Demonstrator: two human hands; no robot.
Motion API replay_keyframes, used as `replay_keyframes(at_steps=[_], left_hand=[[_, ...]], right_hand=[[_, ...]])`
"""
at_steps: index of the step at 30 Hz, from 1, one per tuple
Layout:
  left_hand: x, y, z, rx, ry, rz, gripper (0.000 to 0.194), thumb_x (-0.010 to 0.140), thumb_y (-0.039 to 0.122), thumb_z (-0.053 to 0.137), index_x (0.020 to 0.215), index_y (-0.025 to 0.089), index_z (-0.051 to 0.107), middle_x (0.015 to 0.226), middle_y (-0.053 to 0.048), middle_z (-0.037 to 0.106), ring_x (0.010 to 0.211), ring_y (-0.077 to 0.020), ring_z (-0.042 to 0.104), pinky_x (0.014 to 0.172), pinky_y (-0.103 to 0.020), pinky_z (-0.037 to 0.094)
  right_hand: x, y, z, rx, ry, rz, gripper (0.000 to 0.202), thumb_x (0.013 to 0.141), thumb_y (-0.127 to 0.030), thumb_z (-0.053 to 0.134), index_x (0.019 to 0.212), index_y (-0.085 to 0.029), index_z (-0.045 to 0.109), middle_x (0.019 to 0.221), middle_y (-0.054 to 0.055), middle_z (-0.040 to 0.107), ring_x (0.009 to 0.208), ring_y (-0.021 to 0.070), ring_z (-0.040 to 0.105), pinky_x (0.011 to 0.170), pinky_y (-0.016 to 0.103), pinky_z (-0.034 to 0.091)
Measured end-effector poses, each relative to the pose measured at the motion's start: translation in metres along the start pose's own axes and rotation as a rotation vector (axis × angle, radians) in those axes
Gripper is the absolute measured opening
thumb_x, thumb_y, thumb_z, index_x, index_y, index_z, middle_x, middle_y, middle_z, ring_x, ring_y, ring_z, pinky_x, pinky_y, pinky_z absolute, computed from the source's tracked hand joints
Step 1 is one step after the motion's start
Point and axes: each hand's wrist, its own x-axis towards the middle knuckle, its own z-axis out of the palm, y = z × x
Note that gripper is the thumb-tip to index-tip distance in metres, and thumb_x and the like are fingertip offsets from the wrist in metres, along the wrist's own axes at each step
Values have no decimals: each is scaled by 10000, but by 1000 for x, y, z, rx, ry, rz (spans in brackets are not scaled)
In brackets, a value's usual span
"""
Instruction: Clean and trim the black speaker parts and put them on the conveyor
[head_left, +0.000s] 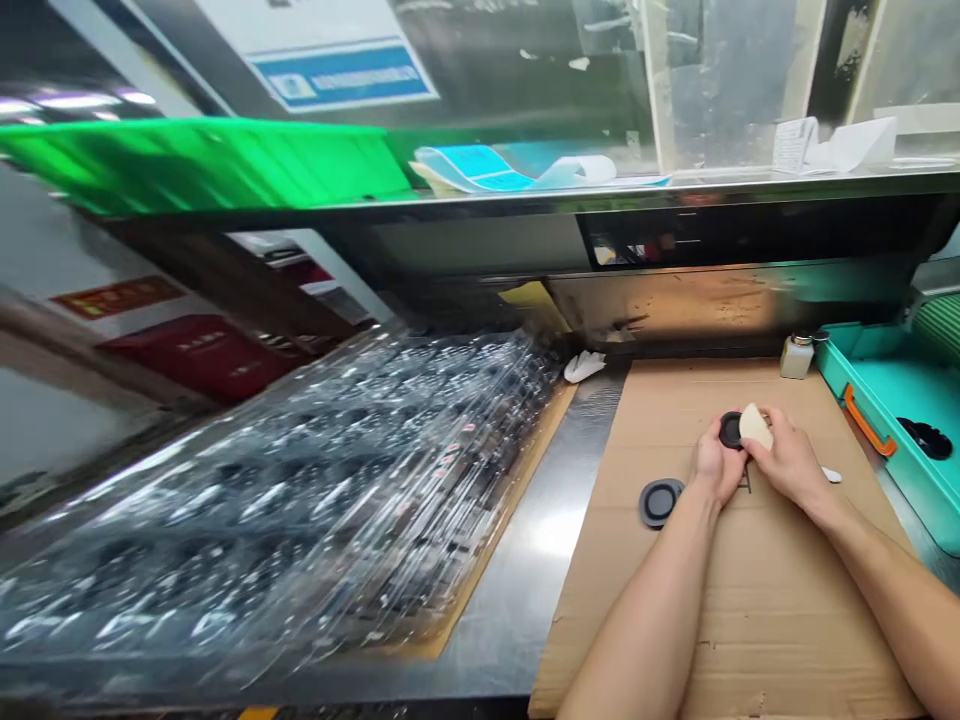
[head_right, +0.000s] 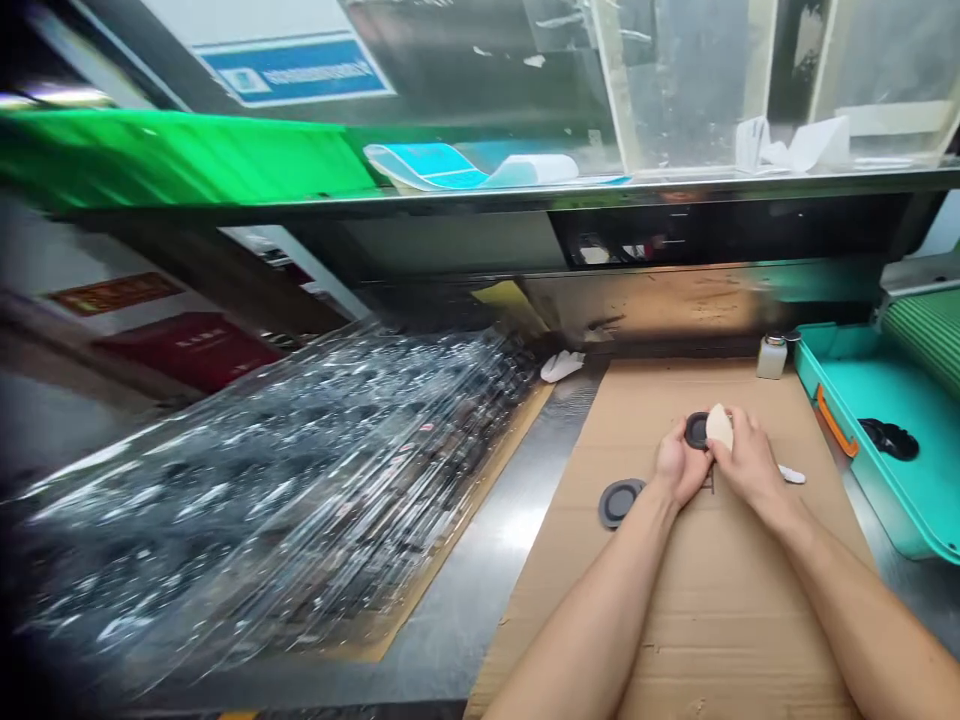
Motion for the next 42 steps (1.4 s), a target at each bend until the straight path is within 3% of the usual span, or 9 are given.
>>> replay_keyframes(at_steps=[3,7,10,15,21,24,27,31,42], left_hand=[[0,0,-1,19,-31,-22,378,1028,357,369,967,133,666,1086,-137,714,1031,-211,694,1015,-363,518],[-1,-3,-1,101,-44,-26,390,1028,380,372,992,140,677,1058,-125,723,1063,-226,685,1026,-390,518],[-2,-4,-2,135,-4,-12,389,1030,369,365,979,139,675,1061,-133,727,1085,-235,681,1021,-411,526],[-4,-6,-2,180,-4,-9,376,1034,352,387,979,117,676,1064,-135,733,1077,-226,686,1012,-396,537],[-6,-5,-4,181,5,-33,439,1044,369,344,972,124,701,1105,-142,733,1080,-213,687,983,-366,555],[-7,-5,-3,180,-7,-48,436,1040,371,351,968,127,705,1079,-136,739,1081,-219,686,976,-376,563],[-9,-4,-1,172,41,-14,405,1039,338,354,938,140,693,1059,-119,739,1085,-214,683,978,-378,562],[-11,-4,1,156,42,-30,393,1034,337,368,903,135,679,1095,-144,723,1089,-212,682,987,-354,552],[-8,-5,-3,183,-10,-63,428,1037,369,343,991,128,694,1084,-139,734,1107,-235,678,1014,-394,537]], right_hand=[[0,-3,-9,59,-156,-17,437,901,-349,563,1319,-220,561,1199,83,697,1064,236,655,928,335,489],[8,-13,-13,-29,-140,70,336,979,-345,451,1214,-250,672,1121,51,740,1033,219,673,902,300,479],[12,-16,-16,-109,-237,65,331,962,-370,497,1193,-245,698,1091,52,747,1018,224,671,868,284,475],[8,-21,-16,-331,-131,193,375,1020,-398,393,1295,-274,616,1083,65,741,942,227,684,772,289,449],[8,-38,-5,-536,-188,257,437,1057,-469,258,1305,-295,574,1002,97,732,848,251,684,725,315,432],[9,-38,-3,-551,-194,202,437,1058,-473,264,1362,-292,521,1047,105,726,871,240,682,759,313,432],[7,-32,-1,-555,-162,262,448,1065,-448,238,1360,-265,521,1044,116,726,880,235,682,767,308,431],[3,-25,-2,-544,-158,207,426,1060,-462,279,1384,-304,506,1068,98,728,896,249,688,774,322,436],[6,-42,2,-519,-192,262,464,1057,-493,252,1368,-314,545,968,104,728,872,265,691,790,355,446]])
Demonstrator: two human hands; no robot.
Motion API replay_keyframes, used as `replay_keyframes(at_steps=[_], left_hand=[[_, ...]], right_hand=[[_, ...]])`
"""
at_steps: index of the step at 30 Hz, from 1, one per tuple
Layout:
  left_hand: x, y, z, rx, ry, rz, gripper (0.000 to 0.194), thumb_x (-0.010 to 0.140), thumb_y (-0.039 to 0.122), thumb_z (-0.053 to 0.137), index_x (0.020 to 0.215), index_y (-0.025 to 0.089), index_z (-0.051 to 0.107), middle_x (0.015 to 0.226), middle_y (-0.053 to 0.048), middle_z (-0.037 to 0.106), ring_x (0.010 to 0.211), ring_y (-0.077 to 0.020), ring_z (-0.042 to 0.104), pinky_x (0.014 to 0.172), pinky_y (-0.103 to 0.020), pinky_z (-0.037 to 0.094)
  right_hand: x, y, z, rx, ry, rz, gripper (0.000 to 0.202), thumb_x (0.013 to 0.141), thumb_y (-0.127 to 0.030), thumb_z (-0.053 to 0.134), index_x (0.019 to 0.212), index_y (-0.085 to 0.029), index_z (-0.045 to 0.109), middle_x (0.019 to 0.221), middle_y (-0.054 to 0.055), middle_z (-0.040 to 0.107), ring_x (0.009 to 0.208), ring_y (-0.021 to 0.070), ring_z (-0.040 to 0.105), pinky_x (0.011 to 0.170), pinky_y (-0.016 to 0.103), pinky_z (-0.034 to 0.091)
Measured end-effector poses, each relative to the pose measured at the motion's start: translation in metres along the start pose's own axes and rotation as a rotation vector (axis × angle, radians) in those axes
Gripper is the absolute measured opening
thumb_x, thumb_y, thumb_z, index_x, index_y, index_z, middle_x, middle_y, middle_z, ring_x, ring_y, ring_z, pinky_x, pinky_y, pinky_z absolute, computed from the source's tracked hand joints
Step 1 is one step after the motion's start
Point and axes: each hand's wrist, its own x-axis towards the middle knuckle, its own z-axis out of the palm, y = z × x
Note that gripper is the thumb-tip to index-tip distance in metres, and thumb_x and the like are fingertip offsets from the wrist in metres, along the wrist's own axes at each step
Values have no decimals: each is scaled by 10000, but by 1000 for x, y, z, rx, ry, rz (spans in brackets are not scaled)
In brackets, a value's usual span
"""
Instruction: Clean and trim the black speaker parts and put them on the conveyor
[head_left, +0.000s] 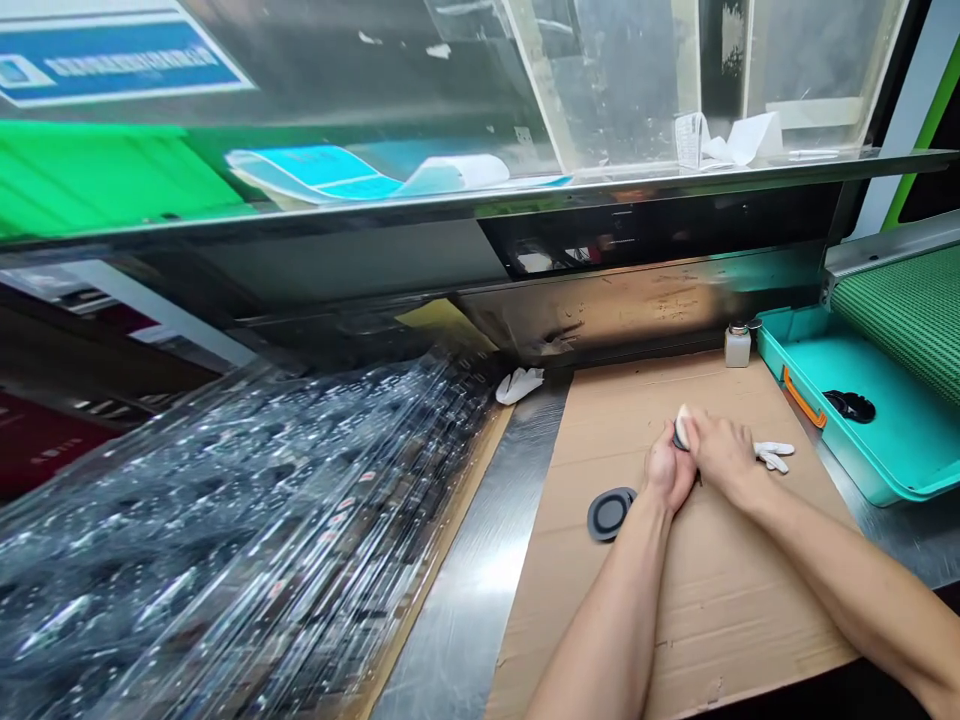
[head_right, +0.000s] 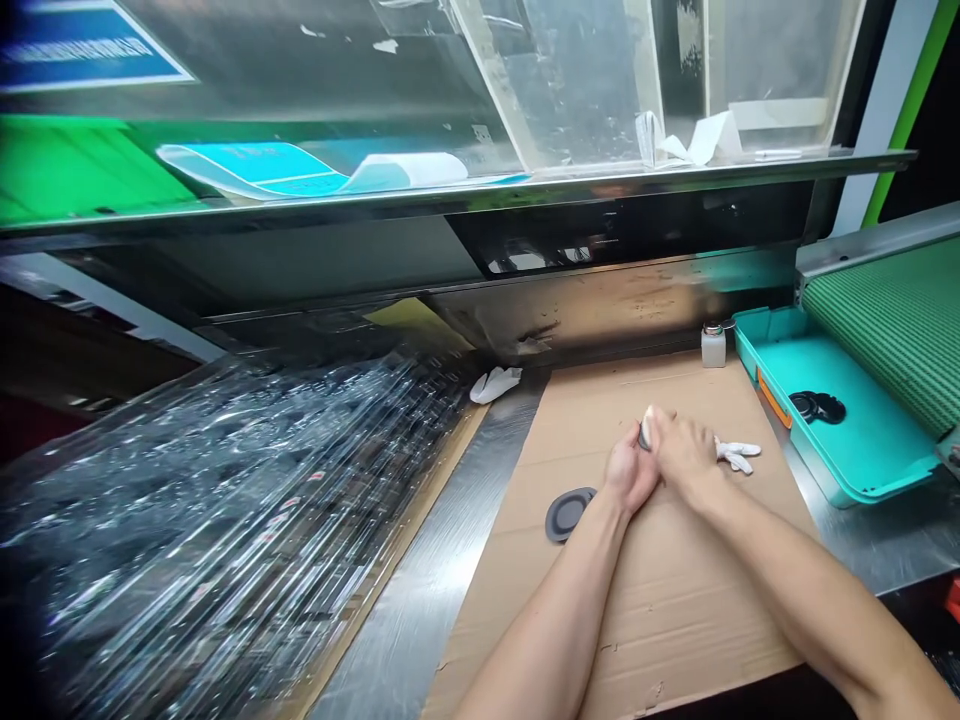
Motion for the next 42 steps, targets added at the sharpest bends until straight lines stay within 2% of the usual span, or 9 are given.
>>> replay_keyframes(at_steps=[8,14,23,26,30,32,35,39,42], left_hand=[[-7,20,4,-70,25,35,344,1032,411,384,1083,167,622,1022,-133,701,919,-209,717,746,-314,609],[-22,36,12,-127,22,-194,623,998,610,304,907,83,622,805,-131,647,566,-95,609,462,-146,521],[-32,36,21,-122,46,-244,713,997,631,234,934,45,635,741,-135,648,500,-82,567,415,-130,481],[-31,37,20,-139,43,-242,717,991,641,246,972,44,642,745,-130,648,507,-86,564,411,-136,476],[-30,36,22,-94,47,-202,708,985,648,249,1021,63,646,761,-128,651,555,-116,601,448,-171,508],[-30,34,24,-34,65,-159,667,994,626,251,1053,86,637,776,-131,663,603,-142,644,506,-204,548],[-27,29,24,84,59,-106,603,1001,607,266,1139,127,604,780,-115,679,626,-164,677,544,-240,567],[-21,21,18,235,-6,-54,583,989,634,294,1170,156,573,788,-88,690,562,-157,665,420,-199,459],[-19,15,16,370,-23,-54,608,981,652,284,1026,135,600,722,-86,684,464,-150,621,335,-192,350]], right_hand=[[25,58,-8,186,194,186,472,1048,-499,290,1413,-325,532,1086,103,733,964,277,676,775,332,431],[23,68,-6,238,221,132,446,1037,-497,330,1315,-280,603,1092,100,735,990,281,668,782,323,420],[8,47,-25,38,81,-102,420,1035,-457,352,1039,-217,696,1083,122,717,1049,269,632,846,340,430],[7,61,-43,-112,145,51,430,1015,-454,383,1059,-177,709,1164,181,683,1128,329,601,857,393,448],[14,88,-52,-178,-100,239,340,879,-425,610,1021,-144,738,1076,214,708,1002,353,669,774,398,477],[20,96,-46,-130,-147,186,205,840,-312,636,920,-162,751,977,184,734,950,315,690,767,366,479],[25,93,-33,184,-2,-72,224,862,-255,605,1035,-178,726,969,119,750,944,242,691,792,306,489],[19,73,-28,705,57,-306,270,891,-325,624,1100,-168,690,958,59,750,823,172,687,726,253,510],[10,57,-28,763,50,-380,173,916,-303,600,946,-189,726,905,41,740,795,161,676,714,254,499]])
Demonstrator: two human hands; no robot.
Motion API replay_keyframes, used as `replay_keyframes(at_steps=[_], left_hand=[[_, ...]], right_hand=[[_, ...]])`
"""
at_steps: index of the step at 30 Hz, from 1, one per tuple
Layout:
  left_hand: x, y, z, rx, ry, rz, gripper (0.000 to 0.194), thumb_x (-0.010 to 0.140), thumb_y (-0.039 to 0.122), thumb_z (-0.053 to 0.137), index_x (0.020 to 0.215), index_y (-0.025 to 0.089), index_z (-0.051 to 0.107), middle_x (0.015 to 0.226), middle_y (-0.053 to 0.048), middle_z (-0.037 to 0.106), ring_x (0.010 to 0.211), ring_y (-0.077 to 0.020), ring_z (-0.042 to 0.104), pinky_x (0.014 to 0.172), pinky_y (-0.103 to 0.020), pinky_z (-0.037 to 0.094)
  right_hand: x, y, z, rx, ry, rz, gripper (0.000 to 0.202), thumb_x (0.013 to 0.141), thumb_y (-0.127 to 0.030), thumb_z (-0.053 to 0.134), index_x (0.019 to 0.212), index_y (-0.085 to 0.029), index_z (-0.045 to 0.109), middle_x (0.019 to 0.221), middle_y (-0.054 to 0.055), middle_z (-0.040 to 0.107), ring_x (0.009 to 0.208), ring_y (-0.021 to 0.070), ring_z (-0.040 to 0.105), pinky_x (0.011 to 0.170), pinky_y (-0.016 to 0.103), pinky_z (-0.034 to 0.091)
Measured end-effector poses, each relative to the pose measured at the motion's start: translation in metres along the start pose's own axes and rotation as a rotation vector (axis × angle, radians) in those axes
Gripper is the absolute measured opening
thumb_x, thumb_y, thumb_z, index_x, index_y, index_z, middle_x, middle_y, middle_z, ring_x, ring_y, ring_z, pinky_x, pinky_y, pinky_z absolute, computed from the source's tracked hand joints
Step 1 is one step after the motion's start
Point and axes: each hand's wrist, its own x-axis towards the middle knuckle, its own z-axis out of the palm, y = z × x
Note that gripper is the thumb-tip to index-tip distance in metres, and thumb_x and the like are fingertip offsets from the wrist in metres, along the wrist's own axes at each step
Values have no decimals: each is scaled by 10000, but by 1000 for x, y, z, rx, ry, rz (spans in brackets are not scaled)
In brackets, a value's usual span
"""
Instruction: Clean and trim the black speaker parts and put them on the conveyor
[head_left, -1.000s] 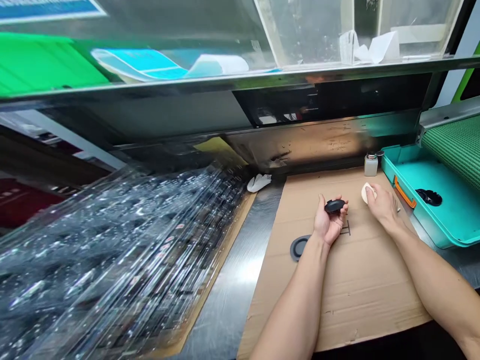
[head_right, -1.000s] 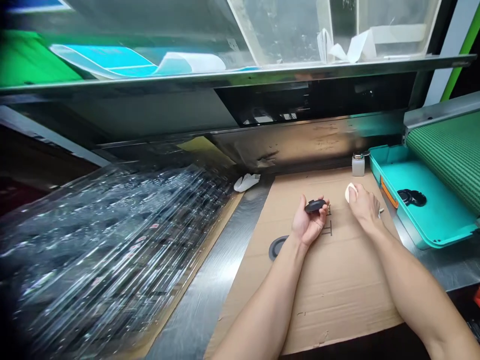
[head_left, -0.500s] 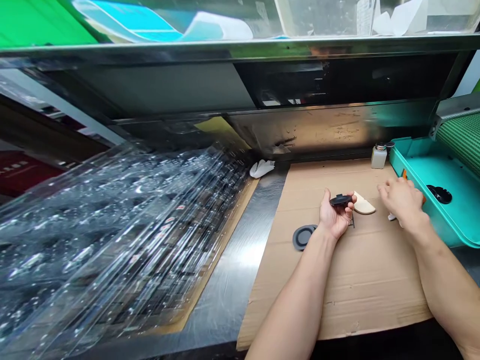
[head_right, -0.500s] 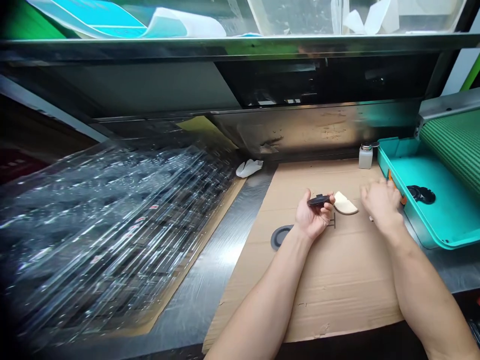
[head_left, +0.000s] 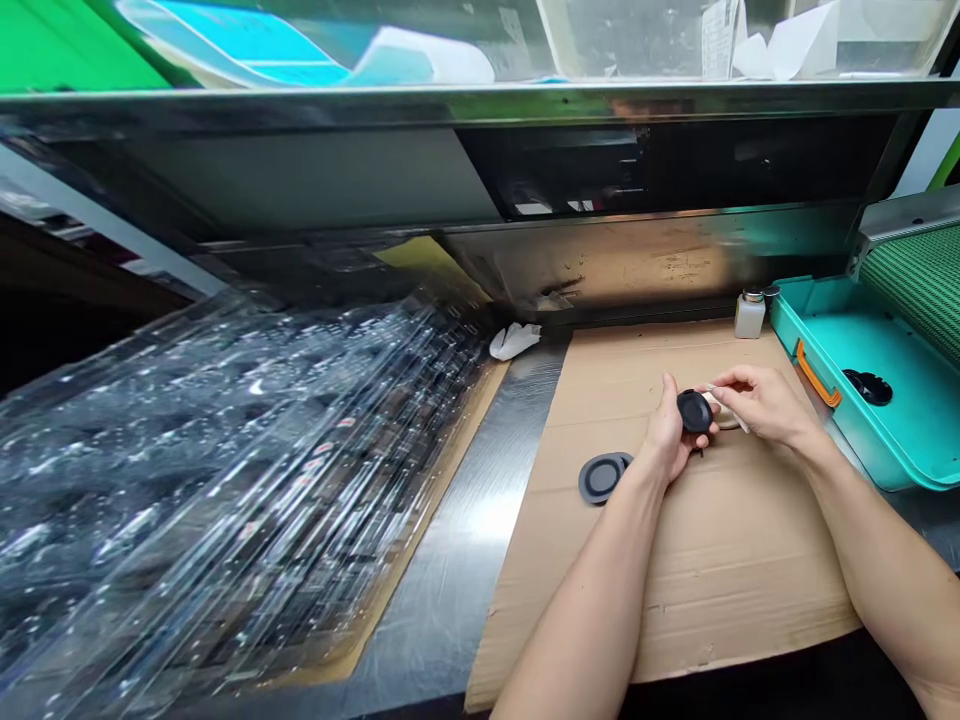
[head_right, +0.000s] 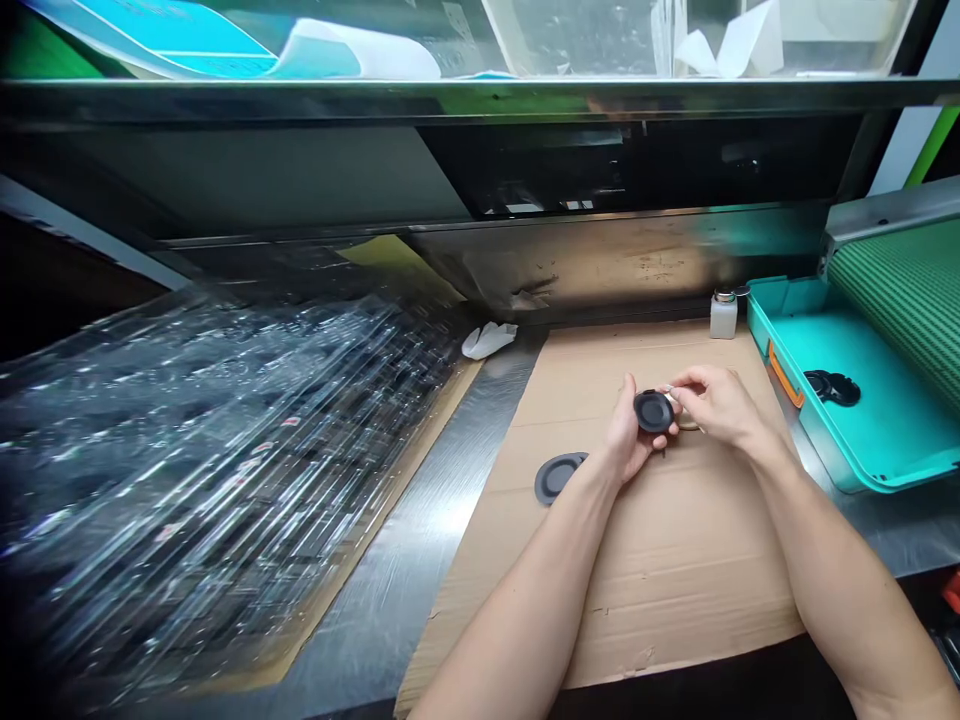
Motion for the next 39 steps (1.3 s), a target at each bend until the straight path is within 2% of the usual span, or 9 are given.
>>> replay_keyframes(at_steps=[2,5,11,15,19,24,28,34,39], left_hand=[[0,-4,2,75,6,-7,622,981,645,278,898,125,608,615,-80,650,408,-148,586,309,-191,300],[-1,-9,7,141,75,0,610,980,625,295,788,134,601,485,-55,588,355,-153,553,300,-198,301],[1,-14,8,202,165,-7,630,973,640,320,740,136,619,428,-44,558,308,-151,515,303,-217,341],[2,-14,8,222,221,-14,627,1004,586,279,696,144,603,425,-46,552,301,-151,510,303,-226,358],[5,-13,10,178,281,-4,575,1008,562,322,679,162,572,409,-17,519,297,-137,490,297,-213,348],[4,-11,11,152,251,-28,583,1004,575,322,807,126,639,452,-47,574,364,-163,569,301,-203,351],[3,-10,10,183,200,-34,629,1000,602,287,853,106,645,448,-54,578,331,-160,544,305,-212,354],[3,-10,7,413,172,19,651,992,610,306,788,103,660,451,-80,598,328,-167,557,323,-228,395],[-1,-9,4,513,67,1,668,1002,589,281,739,107,662,491,-97,627,332,-157,557,323,-226,395]], right_hand=[[-2,-4,7,-73,2,-89,150,922,-258,591,937,-199,729,920,40,729,829,164,665,754,266,487],[-3,-5,18,-257,-3,-191,149,933,-195,557,952,-189,705,946,58,704,880,177,637,809,285,462],[-4,-3,26,-554,-86,-121,175,977,-214,484,969,-173,654,981,91,682,932,204,606,807,293,425],[-5,-7,23,-573,-141,-103,174,964,-197,475,964,-174,647,971,83,690,927,200,609,810,288,414],[-6,-9,25,-554,-159,-129,171,959,-204,482,943,-177,651,962,79,693,916,193,606,813,280,411],[-5,-6,23,-534,-120,-102,202,971,-231,476,945,-183,670,939,70,697,903,186,614,802,271,407],[-5,-3,19,-496,-113,-115,199,960,-228,490,949,-191,686,913,53,700,877,176,620,795,265,405],[-3,-3,14,-525,-144,-108,221,953,-224,487,917,-195,704,881,52,710,839,180,625,770,267,400],[-3,-9,8,-560,-217,-97,239,951,-229,489,865,-196,710,868,57,717,795,174,620,736,265,385]])
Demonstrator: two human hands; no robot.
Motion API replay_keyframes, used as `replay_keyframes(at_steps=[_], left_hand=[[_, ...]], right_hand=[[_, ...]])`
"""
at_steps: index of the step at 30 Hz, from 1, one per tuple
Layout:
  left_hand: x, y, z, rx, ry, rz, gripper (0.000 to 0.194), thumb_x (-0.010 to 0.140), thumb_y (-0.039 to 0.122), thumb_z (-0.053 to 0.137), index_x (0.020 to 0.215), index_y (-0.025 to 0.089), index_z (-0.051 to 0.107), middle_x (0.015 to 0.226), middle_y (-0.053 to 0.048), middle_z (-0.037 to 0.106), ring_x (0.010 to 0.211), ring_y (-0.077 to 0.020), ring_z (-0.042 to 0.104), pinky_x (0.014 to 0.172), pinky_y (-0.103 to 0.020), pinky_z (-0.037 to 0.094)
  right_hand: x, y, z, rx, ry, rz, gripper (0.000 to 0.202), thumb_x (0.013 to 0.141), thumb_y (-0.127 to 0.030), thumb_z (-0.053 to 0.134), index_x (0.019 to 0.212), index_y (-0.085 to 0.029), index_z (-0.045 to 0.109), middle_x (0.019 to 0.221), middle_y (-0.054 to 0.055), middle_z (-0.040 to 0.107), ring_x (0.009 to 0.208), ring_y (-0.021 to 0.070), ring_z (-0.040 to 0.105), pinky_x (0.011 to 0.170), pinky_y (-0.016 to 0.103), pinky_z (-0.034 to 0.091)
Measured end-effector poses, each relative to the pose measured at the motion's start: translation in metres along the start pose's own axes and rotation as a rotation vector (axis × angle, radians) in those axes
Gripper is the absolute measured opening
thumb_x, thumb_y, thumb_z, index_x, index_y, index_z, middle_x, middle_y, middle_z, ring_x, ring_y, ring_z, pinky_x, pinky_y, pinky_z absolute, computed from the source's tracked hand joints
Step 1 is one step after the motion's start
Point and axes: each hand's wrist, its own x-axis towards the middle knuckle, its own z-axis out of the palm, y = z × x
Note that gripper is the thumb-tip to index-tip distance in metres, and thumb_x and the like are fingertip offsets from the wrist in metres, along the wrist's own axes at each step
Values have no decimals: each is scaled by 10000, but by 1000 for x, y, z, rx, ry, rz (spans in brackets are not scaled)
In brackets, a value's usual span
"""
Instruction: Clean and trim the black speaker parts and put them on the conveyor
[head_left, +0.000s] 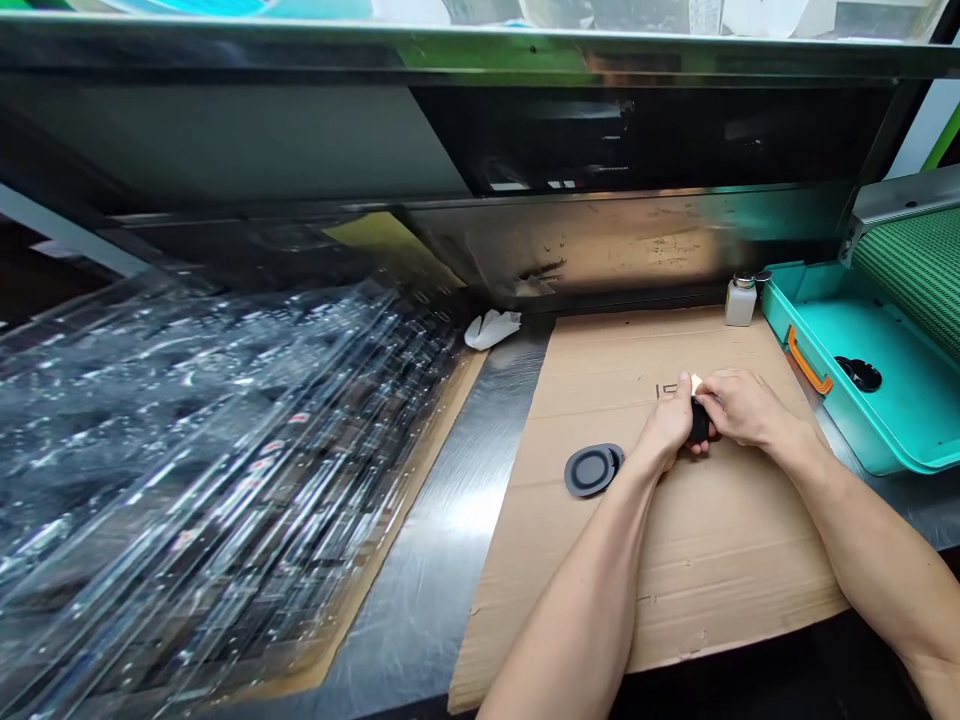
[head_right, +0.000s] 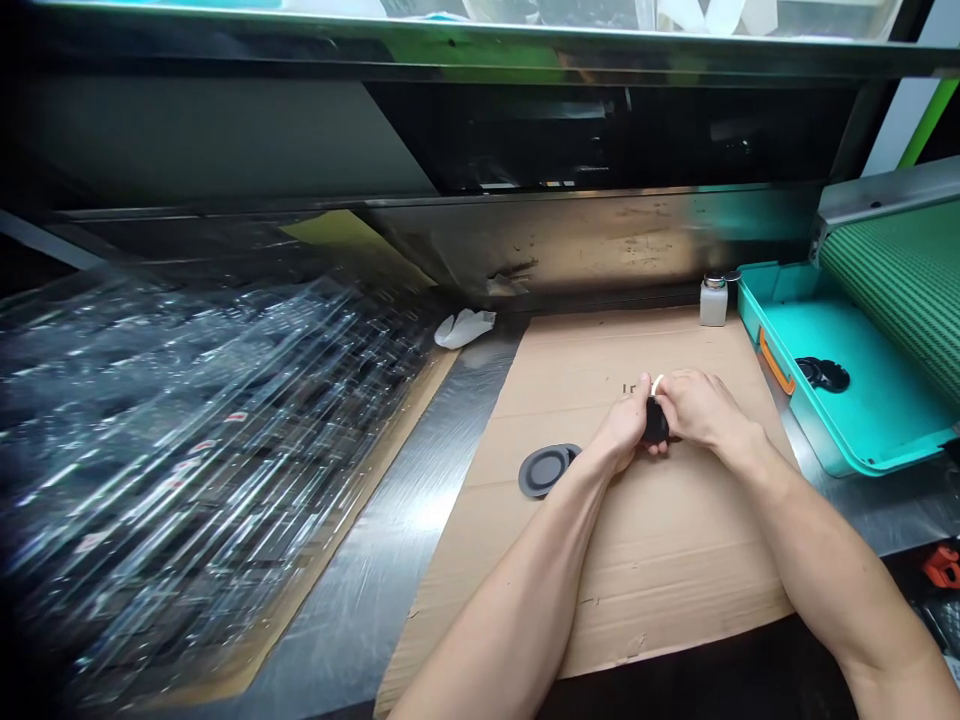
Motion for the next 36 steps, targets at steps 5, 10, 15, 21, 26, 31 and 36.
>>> replay_keyframes(at_steps=[5,10,15,21,26,31,36], left_hand=[[-2,2,-1,10,-55,-45,703,958,686,307,773,107,660,512,-104,639,329,-147,542,328,-224,377],[-3,5,-2,18,-84,-45,732,921,743,336,792,108,676,510,-99,637,323,-146,537,316,-225,363],[-4,3,-2,58,-69,-37,696,927,719,365,750,125,679,498,-99,637,319,-145,531,310,-226,363],[-3,0,-1,8,-32,-60,676,953,678,360,785,119,700,483,-96,632,311,-148,529,307,-224,362],[-3,1,-1,21,-44,-34,684,958,675,344,775,119,699,488,-99,633,314,-152,539,307,-226,375],[-2,1,-1,35,-27,-48,691,972,658,312,756,121,689,491,-101,633,328,-150,551,316,-217,388],[-2,-1,0,20,-44,-49,692,950,694,338,791,119,689,470,-83,615,319,-147,543,313,-208,376]], right_hand=[[-3,-1,-10,15,-89,-35,267,930,-178,457,781,-208,677,754,25,706,677,151,585,649,262,339],[-2,-4,-12,-80,-83,6,269,929,-206,464,791,-199,695,801,53,734,712,171,613,653,280,324],[-2,-6,-12,-109,-119,41,267,906,-195,479,756,-197,699,759,64,728,692,185,622,651,289,333],[-3,-8,-14,-78,-141,47,259,893,-180,487,794,-197,726,739,53,730,691,186,627,663,281,364],[-3,-8,-12,-68,-88,20,273,920,-201,475,827,-185,731,804,64,745,732,185,637,692,275,376],[-3,-9,-11,-94,-112,32,241,901,-188,494,830,-183,724,817,68,743,739,183,630,682,271,363],[-1,-13,-12,-79,-76,38,301,952,-249,453,835,-183,723,809,75,738,710,174,615,677,271,359]])
